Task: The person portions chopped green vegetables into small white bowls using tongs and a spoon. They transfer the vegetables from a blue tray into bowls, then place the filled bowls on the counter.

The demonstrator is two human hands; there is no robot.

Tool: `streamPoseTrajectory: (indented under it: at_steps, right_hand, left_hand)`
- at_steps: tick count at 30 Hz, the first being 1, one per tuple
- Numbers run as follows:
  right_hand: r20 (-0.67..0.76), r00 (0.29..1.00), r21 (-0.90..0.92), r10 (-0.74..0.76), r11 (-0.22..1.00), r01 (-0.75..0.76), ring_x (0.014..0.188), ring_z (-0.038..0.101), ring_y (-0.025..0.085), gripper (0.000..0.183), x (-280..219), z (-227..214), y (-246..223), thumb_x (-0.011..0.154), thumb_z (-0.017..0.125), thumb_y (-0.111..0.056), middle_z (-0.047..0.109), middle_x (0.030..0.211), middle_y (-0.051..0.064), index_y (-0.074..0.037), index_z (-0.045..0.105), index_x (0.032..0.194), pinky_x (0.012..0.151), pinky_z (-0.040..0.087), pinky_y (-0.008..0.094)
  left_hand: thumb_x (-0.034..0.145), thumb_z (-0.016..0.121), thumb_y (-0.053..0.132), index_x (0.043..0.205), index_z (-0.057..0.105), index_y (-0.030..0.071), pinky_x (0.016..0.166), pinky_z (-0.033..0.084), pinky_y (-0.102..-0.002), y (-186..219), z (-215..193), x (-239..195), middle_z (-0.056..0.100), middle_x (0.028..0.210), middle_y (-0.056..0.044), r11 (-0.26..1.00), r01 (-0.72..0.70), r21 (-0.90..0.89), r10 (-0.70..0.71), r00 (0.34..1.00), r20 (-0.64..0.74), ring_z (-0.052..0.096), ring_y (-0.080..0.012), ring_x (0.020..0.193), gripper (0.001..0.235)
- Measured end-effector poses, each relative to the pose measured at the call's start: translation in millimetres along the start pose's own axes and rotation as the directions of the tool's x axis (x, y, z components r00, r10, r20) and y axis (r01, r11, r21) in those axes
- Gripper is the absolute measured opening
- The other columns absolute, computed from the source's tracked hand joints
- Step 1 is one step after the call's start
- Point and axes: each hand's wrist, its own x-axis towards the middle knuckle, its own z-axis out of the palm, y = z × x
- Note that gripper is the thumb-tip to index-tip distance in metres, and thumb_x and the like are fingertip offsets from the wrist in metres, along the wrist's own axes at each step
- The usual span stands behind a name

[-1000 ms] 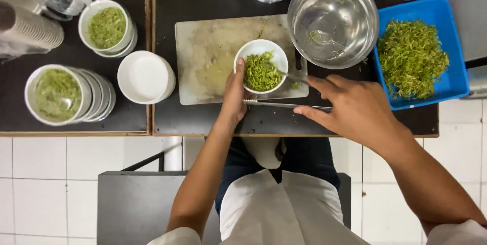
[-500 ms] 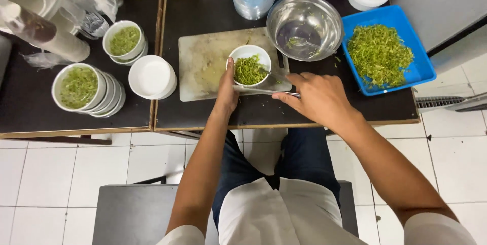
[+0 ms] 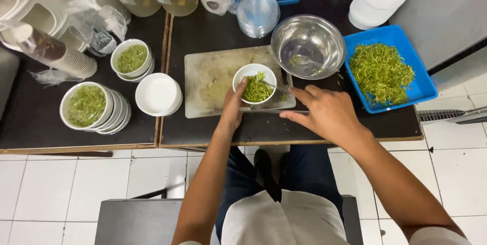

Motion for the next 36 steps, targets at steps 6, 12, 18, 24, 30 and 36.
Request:
streamPoseTrajectory:
  at_steps: [6,12,18,24,30,36]
  right_hand:
    - [0.027,1.000,-0.059,0.001,0.998,0.001,0.064,0.072,0.020,0.054,-8.1,10.6,12.1,0.085,0.068,-0.066,0.067,0.081,-0.003,-0.027,0.074,0.121,0.052,0.054,0.031]
    - [0.062,0.995,0.045,0.076,0.996,-0.079,0.063,0.072,0.018,0.051,-13.3,-4.8,23.4,0.087,0.070,-0.061,0.069,0.081,-0.003,-0.028,0.074,0.125,0.053,0.053,0.028]
    - [0.134,0.985,0.129,0.111,0.983,-0.129,0.062,0.073,0.021,0.049,-11.1,1.6,25.9,0.088,0.071,-0.059,0.072,0.079,-0.001,-0.024,0.076,0.121,0.053,0.055,0.030]
    - [0.082,0.984,0.366,0.158,0.914,-0.177,0.063,0.073,0.029,0.044,-2.9,0.0,21.2,0.081,0.083,-0.046,0.073,0.075,0.002,-0.021,0.080,0.116,0.058,0.057,0.037]
    - [0.042,0.912,0.572,0.409,0.738,-0.357,0.082,0.075,0.035,0.044,-37.5,2.2,61.2,0.081,0.087,-0.033,0.077,0.083,0.010,-0.018,0.079,0.122,0.069,0.056,0.040]
    - [-0.132,0.631,0.301,0.765,0.637,-0.709,0.084,0.070,0.029,0.046,-104.7,39.0,135.3,0.105,0.075,-0.050,0.076,0.094,0.011,-0.012,0.079,0.129,0.070,0.049,0.043]
  left_hand:
    - [0.094,0.078,0.050,0.152,0.048,-0.005,0.105,0.053,-0.056,-11.6,0.1,4.9,0.052,0.154,-0.029,0.995,-0.040,-0.092,0.042,0.999,0.023,0.056,-0.0422,0.138,0.085]
    - [0.097,0.075,0.047,0.150,0.051,-0.004,0.110,0.049,-0.058,-2.4,8.5,-5.5,0.054,0.152,-0.026,0.996,-0.059,-0.071,0.059,0.998,0.011,0.054,-0.0386,0.140,0.077]
    - [0.101,0.071,0.043,0.143,0.057,-0.005,0.105,0.054,-0.055,-10.6,3.7,1.6,0.064,0.140,-0.024,0.990,-0.080,-0.119,0.080,0.997,-0.002,0.064,-0.0339,0.129,0.065]
    - [0.100,0.060,0.062,0.160,0.034,-0.006,0.114,0.044,-0.063,34.7,23.0,-42.8,0.026,0.166,-0.035,0.998,-0.036,0.049,0.036,0.999,0.018,0.034,-0.0513,0.150,0.093]
    - [0.105,0.056,0.056,0.160,0.027,-0.008,0.124,0.035,-0.062,47.5,32.4,-54.4,0.016,0.167,-0.034,0.997,-0.051,0.063,0.047,0.997,0.055,0.027,-0.0501,0.154,0.089]
    - [0.090,0.058,0.053,0.147,0.056,0.007,0.100,0.056,-0.039,9.6,9.4,-7.6,0.065,0.145,-0.010,0.997,0.062,-0.034,-0.063,0.998,-0.014,0.062,-0.0253,0.133,0.072]
